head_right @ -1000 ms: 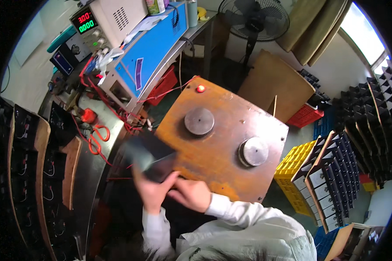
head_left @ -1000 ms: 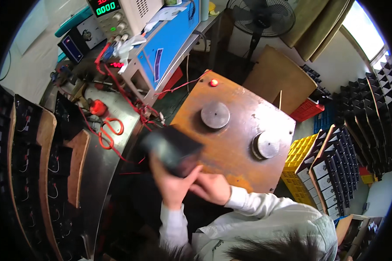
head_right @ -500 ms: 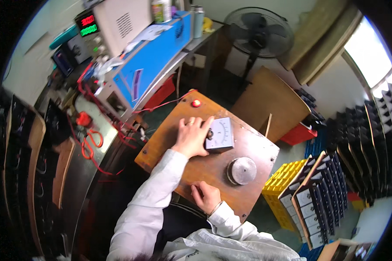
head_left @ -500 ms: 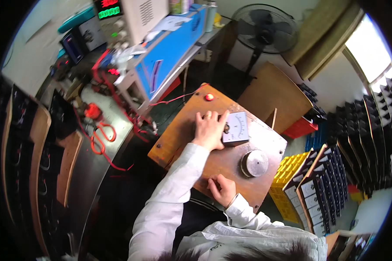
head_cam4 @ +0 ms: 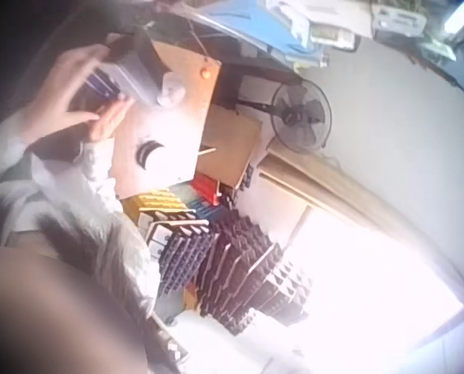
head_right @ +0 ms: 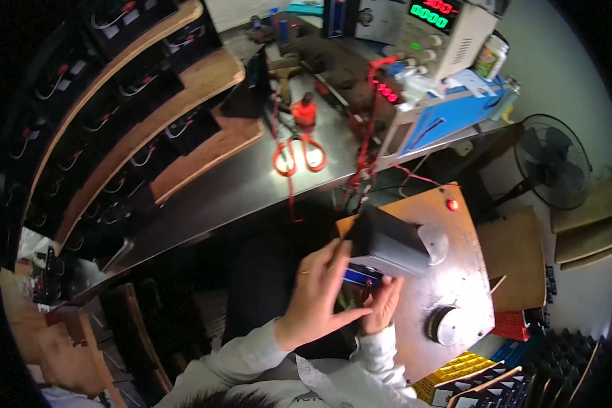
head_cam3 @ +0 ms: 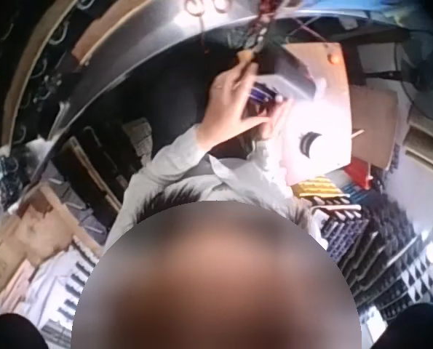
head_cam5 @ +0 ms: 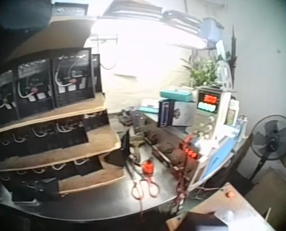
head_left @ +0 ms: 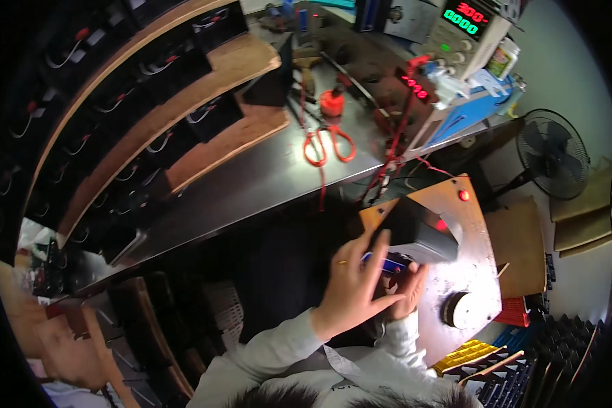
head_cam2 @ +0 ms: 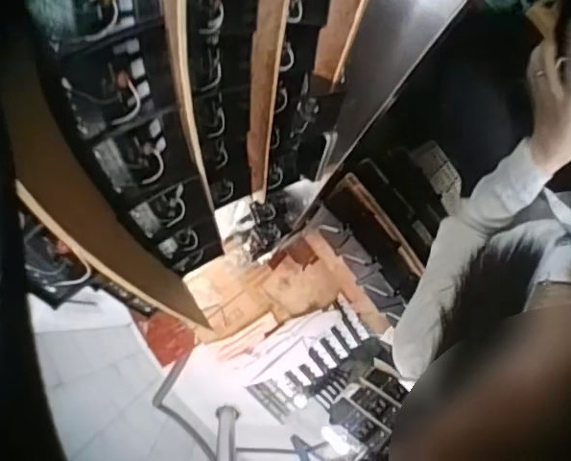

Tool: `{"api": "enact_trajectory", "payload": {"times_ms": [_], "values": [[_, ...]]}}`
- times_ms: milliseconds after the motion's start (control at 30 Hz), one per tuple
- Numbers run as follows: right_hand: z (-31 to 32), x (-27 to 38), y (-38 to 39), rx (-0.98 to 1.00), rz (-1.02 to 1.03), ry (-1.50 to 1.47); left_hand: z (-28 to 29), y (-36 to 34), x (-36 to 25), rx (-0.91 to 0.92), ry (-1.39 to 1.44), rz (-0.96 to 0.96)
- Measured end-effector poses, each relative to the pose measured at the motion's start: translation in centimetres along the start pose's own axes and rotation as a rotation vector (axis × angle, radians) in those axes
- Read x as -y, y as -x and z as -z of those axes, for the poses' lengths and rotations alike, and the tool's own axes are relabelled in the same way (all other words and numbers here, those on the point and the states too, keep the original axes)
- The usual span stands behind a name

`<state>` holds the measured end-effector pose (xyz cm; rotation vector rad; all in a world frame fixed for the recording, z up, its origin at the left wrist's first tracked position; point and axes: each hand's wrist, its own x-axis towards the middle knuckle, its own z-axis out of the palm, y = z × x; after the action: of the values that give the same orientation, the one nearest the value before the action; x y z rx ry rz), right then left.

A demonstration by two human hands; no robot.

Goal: Testing and organizing analog voltmeters at a workbench using a power supply and test leads.

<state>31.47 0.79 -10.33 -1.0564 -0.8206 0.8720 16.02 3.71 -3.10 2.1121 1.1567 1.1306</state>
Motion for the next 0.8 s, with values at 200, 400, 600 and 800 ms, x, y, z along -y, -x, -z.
{"api": "enact_trajectory", "payload": {"times_ms": [200, 400, 600, 800], "values": [[-12.6, 2.3, -5.7, 0.724, -0.300, 0.145, 12.6, 3.5, 4.3, -0.373, -0.296, 0.209], [-19.8, 1.4, -7.6, 0.852, -0.592, 0.068, 19.0, 1.5, 10.6, -0.345, 0.112, 0.278], [-16.2, 1.4, -3.7, 0.428, -0.325, 0.034, 19.7, 0.6, 11.9, -0.258, 0.301, 0.237], [-15.7, 1.6, -0.3, 0.423, -0.062, 0.263, 20.4, -0.2, 11.6, -0.194, 0.223, 0.216]]}}
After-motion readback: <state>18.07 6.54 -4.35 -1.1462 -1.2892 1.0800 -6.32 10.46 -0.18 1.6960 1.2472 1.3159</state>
